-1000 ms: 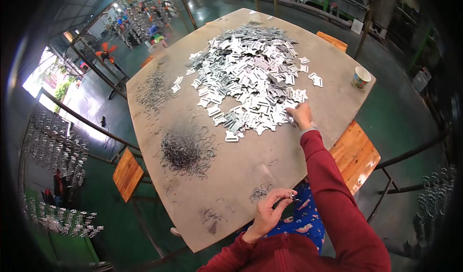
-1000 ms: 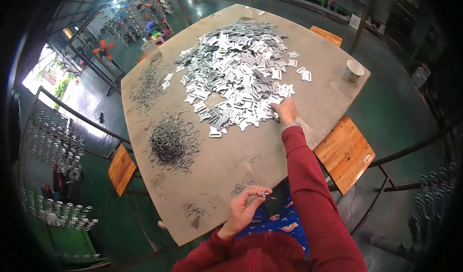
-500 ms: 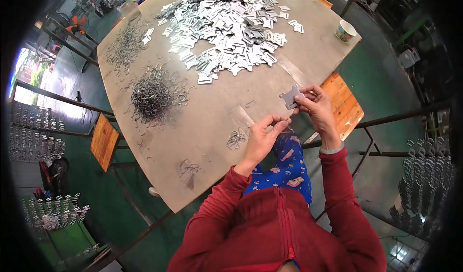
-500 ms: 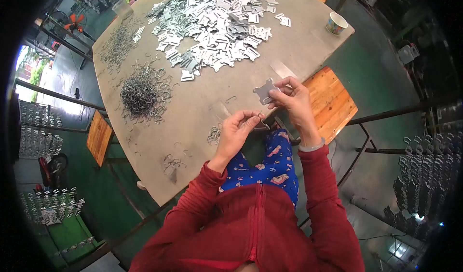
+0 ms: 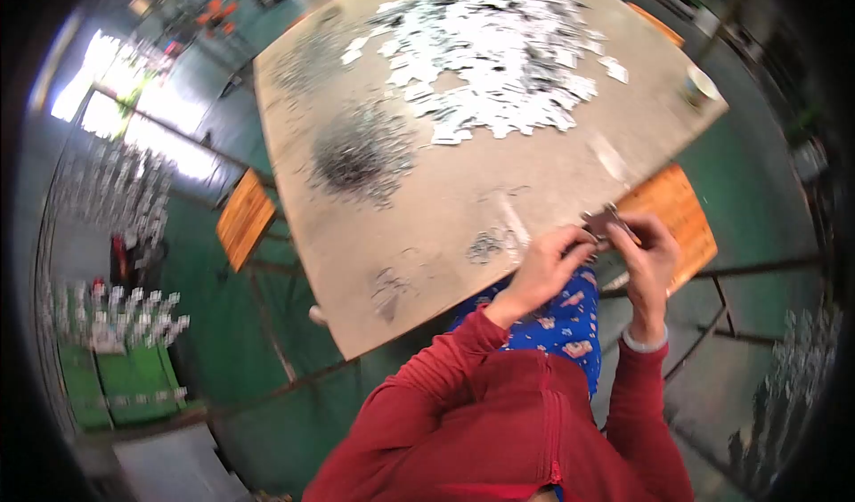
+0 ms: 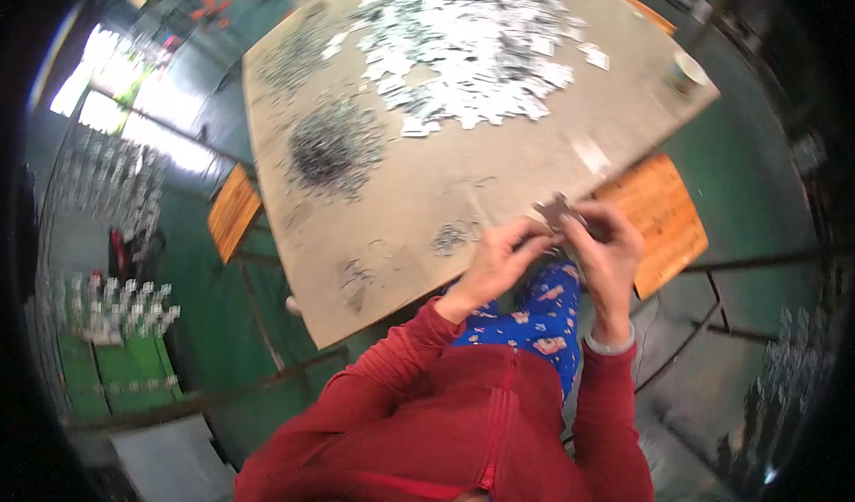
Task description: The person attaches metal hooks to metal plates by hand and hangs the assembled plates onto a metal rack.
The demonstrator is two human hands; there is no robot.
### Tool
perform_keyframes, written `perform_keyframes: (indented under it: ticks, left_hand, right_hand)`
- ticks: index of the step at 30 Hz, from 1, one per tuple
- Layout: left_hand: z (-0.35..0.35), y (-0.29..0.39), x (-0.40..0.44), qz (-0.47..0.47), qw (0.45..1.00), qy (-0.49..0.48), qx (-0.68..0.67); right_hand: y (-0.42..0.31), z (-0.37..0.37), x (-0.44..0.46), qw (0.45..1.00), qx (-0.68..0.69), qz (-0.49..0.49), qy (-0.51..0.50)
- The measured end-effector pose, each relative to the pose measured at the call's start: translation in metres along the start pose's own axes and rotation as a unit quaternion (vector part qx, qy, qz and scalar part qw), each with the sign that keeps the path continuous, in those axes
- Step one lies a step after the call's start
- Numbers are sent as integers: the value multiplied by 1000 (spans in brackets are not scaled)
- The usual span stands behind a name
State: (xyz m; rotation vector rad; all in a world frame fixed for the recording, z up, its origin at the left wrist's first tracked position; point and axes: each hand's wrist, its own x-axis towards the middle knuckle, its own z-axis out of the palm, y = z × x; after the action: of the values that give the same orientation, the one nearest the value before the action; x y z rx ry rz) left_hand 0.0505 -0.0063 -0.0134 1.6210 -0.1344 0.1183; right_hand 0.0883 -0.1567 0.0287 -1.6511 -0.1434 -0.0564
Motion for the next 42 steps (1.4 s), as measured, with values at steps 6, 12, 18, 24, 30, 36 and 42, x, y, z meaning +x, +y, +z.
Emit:
perform_keyframes:
  ticks: [6, 12, 18, 24, 30, 36, 42]
  left_hand:
    - [-70, -20, 3, 3, 990, 124, 66]
    - [-231, -83, 68, 19, 818, 262, 512]
    - [-244, -103, 81, -14, 754, 157, 637]
    - [-158, -50, 61, 4, 935, 139, 328]
    - [-45, 21, 11, -106, 985, 6, -139]
    - [-21, 18, 4, -92, 977, -12, -192]
    - [-21, 12, 4, -78, 978, -31, -191]
  right_hand:
    - [-7, 14, -11, 994, 97, 19, -39]
    - [-3, 13, -10, 992, 93, 69, -45]
    - [-9, 12, -7, 992, 79, 96, -24]
    - [3, 6, -13, 994, 73, 79, -22]
    - [11, 4, -24, 991, 89, 96, -43]
    - [8, 1, -33, 992, 79, 88, -39]
    - [12, 1, -38, 995, 56, 79, -28]
